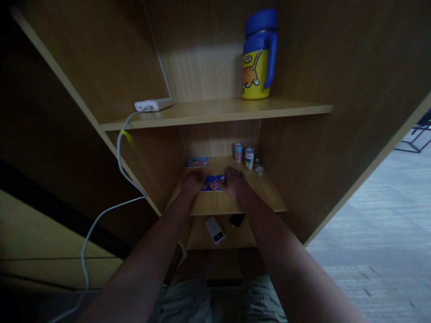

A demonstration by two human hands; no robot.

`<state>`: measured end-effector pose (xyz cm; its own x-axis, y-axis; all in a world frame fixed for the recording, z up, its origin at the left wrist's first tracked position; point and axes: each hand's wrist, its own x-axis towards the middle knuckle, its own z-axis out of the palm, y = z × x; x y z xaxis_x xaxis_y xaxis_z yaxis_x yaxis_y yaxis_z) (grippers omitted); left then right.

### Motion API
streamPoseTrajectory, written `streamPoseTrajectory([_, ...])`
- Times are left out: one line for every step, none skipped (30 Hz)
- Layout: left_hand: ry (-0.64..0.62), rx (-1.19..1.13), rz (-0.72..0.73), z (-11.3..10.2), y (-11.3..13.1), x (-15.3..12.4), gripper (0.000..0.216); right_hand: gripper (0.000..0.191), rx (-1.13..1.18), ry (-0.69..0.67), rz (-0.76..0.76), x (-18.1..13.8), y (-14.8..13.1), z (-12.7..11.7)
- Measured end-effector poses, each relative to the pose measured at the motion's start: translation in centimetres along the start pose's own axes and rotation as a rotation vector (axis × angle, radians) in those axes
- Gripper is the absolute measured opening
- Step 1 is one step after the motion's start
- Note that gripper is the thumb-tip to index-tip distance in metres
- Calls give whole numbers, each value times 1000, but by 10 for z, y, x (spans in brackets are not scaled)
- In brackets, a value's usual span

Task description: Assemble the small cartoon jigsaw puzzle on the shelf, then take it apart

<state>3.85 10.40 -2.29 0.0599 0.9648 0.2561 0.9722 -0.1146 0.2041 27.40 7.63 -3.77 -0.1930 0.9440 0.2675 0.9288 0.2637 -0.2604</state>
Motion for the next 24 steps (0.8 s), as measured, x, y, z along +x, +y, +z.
streamPoseTrajectory([0,-2,-5,1,0,2,73,76,10,14,-10,-1,1,0])
streamPoseTrajectory([-1,-4,0,1,0,3,72,74,21,27,-21,-1,1,-1])
streamPoseTrajectory([-2,-5,13,2,1,3,71,72,31,36,-32,-2,1,-1])
streamPoseTrajectory([-5,-6,32,2,2,3,70,70,39,42,-44,-3,1,-2])
streamPoseTrajectory([-7,-7,52,2,3,2,70,68,44,46,-55,-4,0,-2])
streamPoseTrajectory([-9,-7,70,1,4,1,70,66,46,46,-64,-5,0,-3])
streamPoseTrajectory([-10,-6,84,1,5,0,70,63,47,43,-71,-5,-1,-4])
streamPoseTrajectory([-12,-5,95,0,6,-1,71,62,46,40,-77,-6,-1,-5])
streamPoseTrajectory([-13,-2,104,-1,6,-3,71,60,45,38,-83,-6,-2,-5])
streamPoseTrajectory([-13,2,111,-2,7,-4,71,59,44,40,-91,-7,-2,-6])
streamPoseTrajectory([-13,6,117,-3,7,-4,70,57,41,43,-99,-7,-3,-7])
streamPoseTrajectory([-12,10,123,-3,8,-5,70,56,37,47,-108,-7,-3,-7])
streamPoseTrajectory([-11,14,128,-4,8,-5,70,55,30,49,-118,-7,-2,-7])
streamPoseTrajectory([-9,17,133,-4,8,-6,69,55,21,50,-126,-7,-2,-7])
streamPoseTrajectory([-9,19,137,-4,8,-6,69,56,10,48,-130,-7,-2,-7])
streamPoseTrajectory([-8,19,139,-5,8,-6,69,57,-1,43,-131,-7,-3,-7])
streamPoseTrajectory([-8,19,140,-4,8,-5,69,59,-13,38,-127,-7,-3,-7])
streamPoseTrajectory([-8,17,138,-4,8,-5,69,60,-24,33,-119,-7,-5,-6])
streamPoseTrajectory([-8,16,136,-4,8,-5,69,60,-35,26,-107,-6,-7,-6])
streamPoseTrajectory([-9,13,134,-4,8,-5,69,59,-46,16,-91,-5,-9,-6])
streamPoseTrajectory([-11,9,132,-4,8,-4,68,56,-55,5,-73,-5,-11,-5])
streamPoseTrajectory([-14,6,131,-4,8,-4,68,53,-61,0,-55,-4,-14,-5])
streamPoseTrajectory([-15,2,130,-4,7,-4,68,50,-62,2,-40,-3,-16,-5])
streamPoseTrajectory([-15,-2,129,-4,7,-4,68,48,-55,8,-29,-2,-18,-6])
